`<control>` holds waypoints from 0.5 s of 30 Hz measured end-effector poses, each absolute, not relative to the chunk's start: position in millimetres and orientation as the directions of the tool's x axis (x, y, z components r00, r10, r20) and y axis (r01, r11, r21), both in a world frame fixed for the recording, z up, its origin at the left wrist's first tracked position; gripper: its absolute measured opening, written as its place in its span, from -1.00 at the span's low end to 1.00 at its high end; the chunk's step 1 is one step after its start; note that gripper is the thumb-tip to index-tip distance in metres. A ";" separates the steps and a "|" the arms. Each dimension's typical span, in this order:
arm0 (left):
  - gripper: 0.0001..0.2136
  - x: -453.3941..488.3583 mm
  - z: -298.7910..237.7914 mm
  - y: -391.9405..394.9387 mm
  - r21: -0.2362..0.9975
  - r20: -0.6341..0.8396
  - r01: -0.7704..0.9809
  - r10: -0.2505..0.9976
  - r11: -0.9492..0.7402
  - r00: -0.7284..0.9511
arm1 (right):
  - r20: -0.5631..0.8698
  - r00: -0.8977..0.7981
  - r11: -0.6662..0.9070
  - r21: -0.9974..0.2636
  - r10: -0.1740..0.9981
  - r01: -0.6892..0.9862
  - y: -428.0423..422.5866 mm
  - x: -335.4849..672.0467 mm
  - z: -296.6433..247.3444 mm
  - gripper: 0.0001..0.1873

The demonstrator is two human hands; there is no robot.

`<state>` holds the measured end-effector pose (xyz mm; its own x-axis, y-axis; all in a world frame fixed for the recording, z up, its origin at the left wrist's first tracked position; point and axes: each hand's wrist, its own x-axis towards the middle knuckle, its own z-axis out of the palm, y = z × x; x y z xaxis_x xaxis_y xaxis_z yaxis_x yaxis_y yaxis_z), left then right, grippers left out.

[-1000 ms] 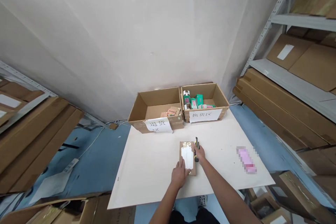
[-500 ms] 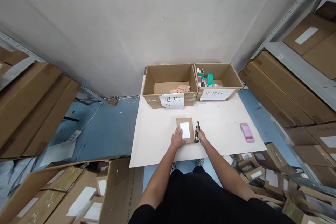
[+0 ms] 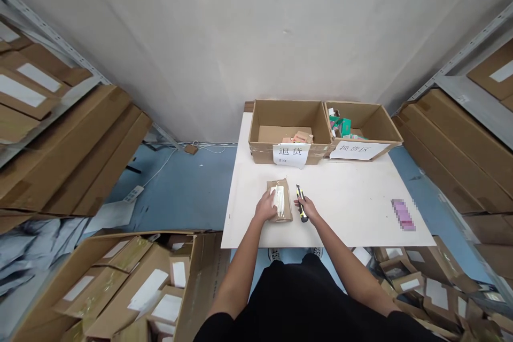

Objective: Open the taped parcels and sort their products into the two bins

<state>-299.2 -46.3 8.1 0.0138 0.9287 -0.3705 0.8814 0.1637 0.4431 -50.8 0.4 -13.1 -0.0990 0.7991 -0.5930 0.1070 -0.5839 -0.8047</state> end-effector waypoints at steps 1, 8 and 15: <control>-0.11 -304.7 9.9 -40.4 0.458 -0.389 0.885 0.914 0.081 0.118 | -0.591 -0.088 -0.579 -0.805 0.802 0.130 -1.5 -56.2 -12.3 -0.68; 0.22 -329.9 6.7 -6.7 0.336 -0.460 0.910 0.800 -0.245 0.385 | -0.495 -0.028 -0.449 -0.810 0.869 0.377 -0.4 -57.6 1.8 -0.70; 0.12 -279.8 -15.1 -6.0 0.280 -0.439 0.932 0.832 -0.231 0.338 | -0.398 -0.112 -0.194 -0.652 0.910 0.733 21.8 -74.7 22.9 -0.67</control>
<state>-279.8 -6.0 -15.1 0.3383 0.8322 -0.4392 0.9318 -0.2312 0.2797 -74.7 21.8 22.9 -0.1123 0.9104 -0.3982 0.7333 -0.1945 -0.6515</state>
